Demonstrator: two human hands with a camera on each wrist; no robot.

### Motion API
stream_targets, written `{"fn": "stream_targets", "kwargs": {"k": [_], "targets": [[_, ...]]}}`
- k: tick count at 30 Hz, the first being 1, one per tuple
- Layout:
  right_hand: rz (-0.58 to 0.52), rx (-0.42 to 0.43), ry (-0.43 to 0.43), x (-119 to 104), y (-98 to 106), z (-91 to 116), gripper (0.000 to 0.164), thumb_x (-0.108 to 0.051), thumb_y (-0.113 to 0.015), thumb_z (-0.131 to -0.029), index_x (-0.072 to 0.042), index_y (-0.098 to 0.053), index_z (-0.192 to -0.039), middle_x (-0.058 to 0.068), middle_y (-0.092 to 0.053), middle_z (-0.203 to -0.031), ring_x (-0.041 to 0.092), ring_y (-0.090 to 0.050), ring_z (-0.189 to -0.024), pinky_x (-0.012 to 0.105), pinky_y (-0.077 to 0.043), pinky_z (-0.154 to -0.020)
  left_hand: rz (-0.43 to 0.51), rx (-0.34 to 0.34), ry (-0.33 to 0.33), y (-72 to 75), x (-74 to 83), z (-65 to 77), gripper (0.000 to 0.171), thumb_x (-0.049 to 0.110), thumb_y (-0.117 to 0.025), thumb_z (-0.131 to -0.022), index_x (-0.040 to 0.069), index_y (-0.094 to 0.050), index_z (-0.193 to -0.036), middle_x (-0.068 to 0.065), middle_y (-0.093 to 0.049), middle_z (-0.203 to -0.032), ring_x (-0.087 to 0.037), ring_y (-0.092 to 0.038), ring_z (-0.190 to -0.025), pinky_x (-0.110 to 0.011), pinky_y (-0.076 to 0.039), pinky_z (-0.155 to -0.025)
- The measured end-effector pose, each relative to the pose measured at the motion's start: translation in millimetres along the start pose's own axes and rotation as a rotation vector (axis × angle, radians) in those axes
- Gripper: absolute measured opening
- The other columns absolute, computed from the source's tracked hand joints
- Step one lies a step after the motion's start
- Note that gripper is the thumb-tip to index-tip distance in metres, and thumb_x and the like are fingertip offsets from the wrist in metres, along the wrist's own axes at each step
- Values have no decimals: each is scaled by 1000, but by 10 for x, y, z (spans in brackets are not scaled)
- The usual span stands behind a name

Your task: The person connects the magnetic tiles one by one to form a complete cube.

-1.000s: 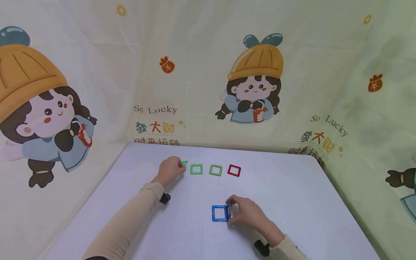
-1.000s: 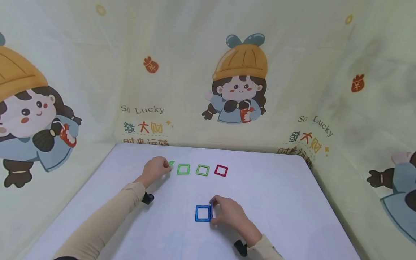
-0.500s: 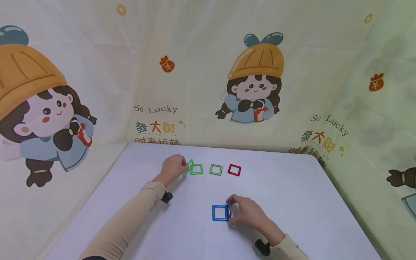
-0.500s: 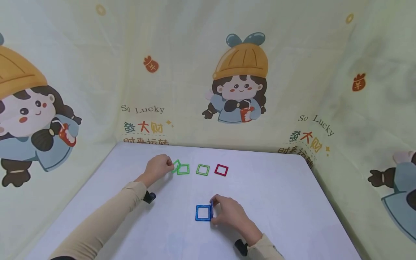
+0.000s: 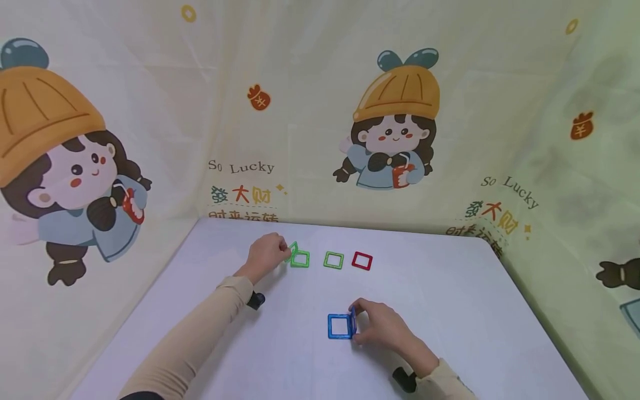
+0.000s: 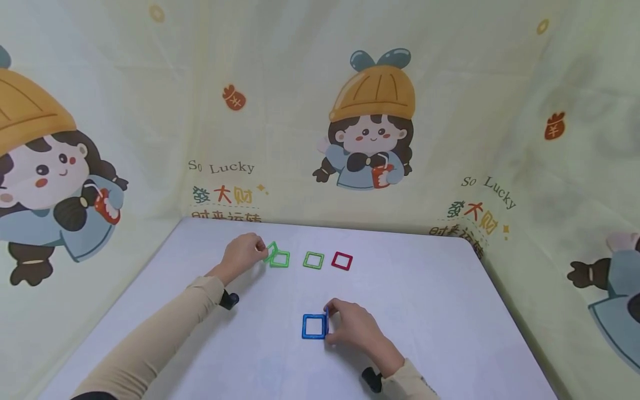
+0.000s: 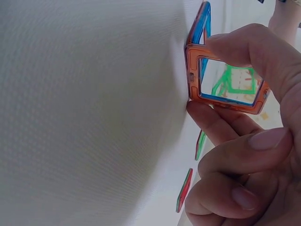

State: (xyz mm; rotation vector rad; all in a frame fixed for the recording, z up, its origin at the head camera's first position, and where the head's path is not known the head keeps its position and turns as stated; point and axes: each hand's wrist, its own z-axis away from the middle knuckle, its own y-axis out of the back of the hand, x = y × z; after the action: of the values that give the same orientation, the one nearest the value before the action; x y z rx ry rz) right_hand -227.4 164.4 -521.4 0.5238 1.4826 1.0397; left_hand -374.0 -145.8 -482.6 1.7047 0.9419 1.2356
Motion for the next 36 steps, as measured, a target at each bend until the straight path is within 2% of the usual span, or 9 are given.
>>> {"fn": "stream_targets", "kwargs": {"k": [4,9,12,17,19,24,26,33,36], "targets": [[-3,-2,7,-1,-6,-2,56,-20,-94,-68,-18,-68,-117,-2,-73,-110,18,-61,-97,50,-53,-93,80,56,39,3,-20,14,13,21,-72,-89,9,-76,-89,-3,-70,-88,-17,-59,-73,-32,-48,-64],[7,8,2,-10,3,-6,55,-19,-94,-68,-18,-68,-117,-2,-73,-110,18,-60,-96,50,-53,-92,78,94,19,38,-13,-4,15,22,-70,-88,9,-78,-88,-3,-71,-88,-17,-60,-73,-33,-49,-64],[2,14,-4,-16,2,-9,55,-19,-94,-68,-18,-68,-117,-2,-73,-110,19,-61,-97,50,-53,-93,86,131,42,91,-15,-15,15,22,-71,-87,10,-79,-88,-3,-74,-88,-20,-63,-74,-34,-49,-63],[-12,5,-9,-20,-7,-8,55,-20,-94,-68,-19,-68,-117,-2,-73,-111,19,-61,-99,51,-53,-95,174,161,150,182,-21,-4,15,24,-74,-87,10,-80,-87,-4,-76,-86,-22,-64,-77,-32,-47,-61],[-5,2,-11,-14,-2,-6,55,-21,-94,-68,-19,-69,-117,-2,-73,-111,19,-61,-99,51,-53,-95,261,145,179,205,-3,-5,17,26,-75,-88,9,-80,-88,-5,-77,-86,-22,-64,-77,-32,-46,-61],[23,16,-6,13,35,-10,56,-21,-95,-67,-20,-68,-115,-3,-73,-110,18,-61,-98,51,-53,-95,387,139,186,214,47,-50,22,29,-74,-90,8,-80,-92,-6,-78,-88,-21,-64,-77,-30,-46,-63],[23,18,-1,21,38,-13,56,-22,-95,-67,-20,-68,-115,-3,-73,-110,18,-61,-98,51,-53,-94,438,135,208,196,39,-62,23,28,-74,-90,7,-80,-94,-8,-78,-90,-20,-65,-78,-29,-47,-65],[26,13,15,23,4,-29,56,-22,-95,-67,-19,-68,-116,-3,-73,-109,17,-60,-96,49,-53,-93,849,23,400,53,-125,-37,30,17,-68,-98,-8,-71,-116,-21,-74,-107,-14,-74,-78,-26,-61,-73],[23,12,-3,16,-2,-31,56,-23,-95,-67,-19,-68,-116,-3,-73,-109,18,-61,-97,50,-53,-94,896,6,441,-28,-229,-10,35,16,-65,-99,-11,-67,-121,-25,-72,-111,-11,-74,-74,-26,-61,-74]]}}
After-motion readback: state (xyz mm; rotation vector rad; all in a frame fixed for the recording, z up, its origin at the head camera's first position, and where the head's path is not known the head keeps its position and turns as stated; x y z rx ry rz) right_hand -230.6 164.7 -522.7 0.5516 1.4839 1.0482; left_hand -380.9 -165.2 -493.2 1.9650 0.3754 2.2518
